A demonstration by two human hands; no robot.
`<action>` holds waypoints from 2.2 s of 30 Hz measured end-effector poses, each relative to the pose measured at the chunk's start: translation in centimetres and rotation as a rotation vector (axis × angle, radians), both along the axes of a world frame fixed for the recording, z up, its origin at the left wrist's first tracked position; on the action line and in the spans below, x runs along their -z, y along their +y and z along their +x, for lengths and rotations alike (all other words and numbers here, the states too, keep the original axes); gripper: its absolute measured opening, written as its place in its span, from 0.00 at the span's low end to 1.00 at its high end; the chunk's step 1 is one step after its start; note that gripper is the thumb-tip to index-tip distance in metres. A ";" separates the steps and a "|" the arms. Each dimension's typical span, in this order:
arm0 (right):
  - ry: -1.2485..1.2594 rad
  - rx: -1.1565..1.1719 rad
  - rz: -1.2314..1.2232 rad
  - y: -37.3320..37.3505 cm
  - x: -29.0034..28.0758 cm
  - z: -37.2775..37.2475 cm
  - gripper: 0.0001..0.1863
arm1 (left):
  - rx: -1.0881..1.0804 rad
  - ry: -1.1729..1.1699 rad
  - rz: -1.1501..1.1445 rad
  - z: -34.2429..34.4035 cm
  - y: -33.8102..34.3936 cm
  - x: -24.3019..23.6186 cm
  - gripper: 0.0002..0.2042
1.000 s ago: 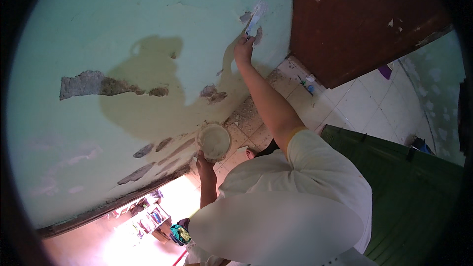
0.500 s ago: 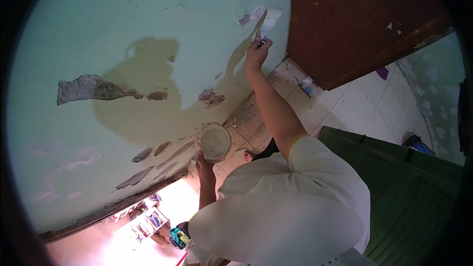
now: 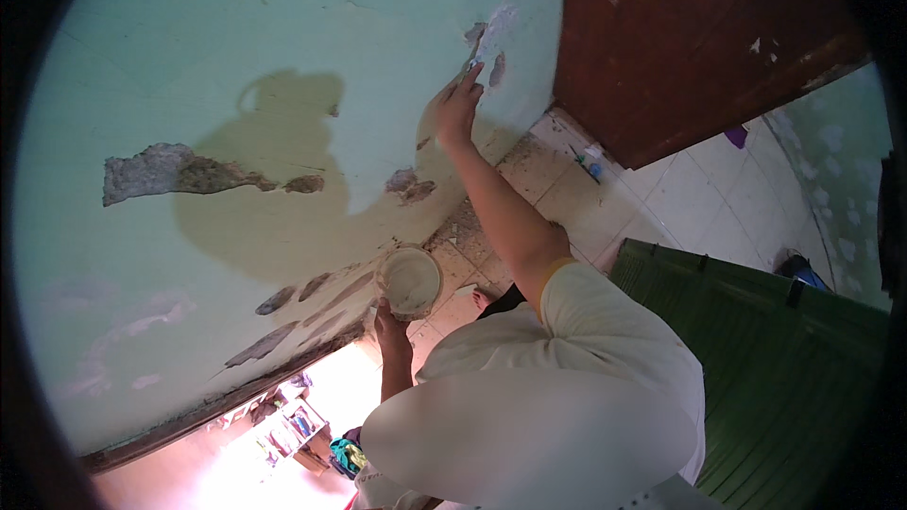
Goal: The person applies white plaster to damaged areas of a wall using a putty knife while holding a container of the plaster.
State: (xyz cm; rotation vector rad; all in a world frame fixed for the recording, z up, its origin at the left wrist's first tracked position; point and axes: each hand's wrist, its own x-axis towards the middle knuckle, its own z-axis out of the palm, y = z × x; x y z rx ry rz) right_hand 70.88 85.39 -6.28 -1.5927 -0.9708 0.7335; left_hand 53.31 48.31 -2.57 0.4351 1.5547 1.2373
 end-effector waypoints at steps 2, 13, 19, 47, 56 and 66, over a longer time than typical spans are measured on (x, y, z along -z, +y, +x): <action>-0.015 -0.032 -0.004 -1.8 0.5 -0.2 0.38 | -0.001 0.009 -0.016 0.1 -0.1 0.0 0.31; -0.125 0.112 0.058 2.9 1.7 5.0 0.31 | 0.030 0.027 -0.005 1.2 1.1 -1.1 0.34; -0.060 -0.156 -0.060 -5.2 -2.5 3.5 0.32 | 0.069 0.000 -0.008 1.4 1.4 -0.2 0.34; 0.012 0.131 0.150 0.7 1.1 3.8 0.35 | 0.082 0.044 -0.027 3.1 1.5 -1.3 0.32; 0.013 -0.081 -0.107 -0.4 1.9 1.4 0.35 | 0.073 0.046 -0.076 2.1 0.3 -0.5 0.34; -0.104 0.054 0.122 1.1 1.6 2.6 0.36 | 0.098 0.022 -0.013 0.9 0.8 -0.2 0.33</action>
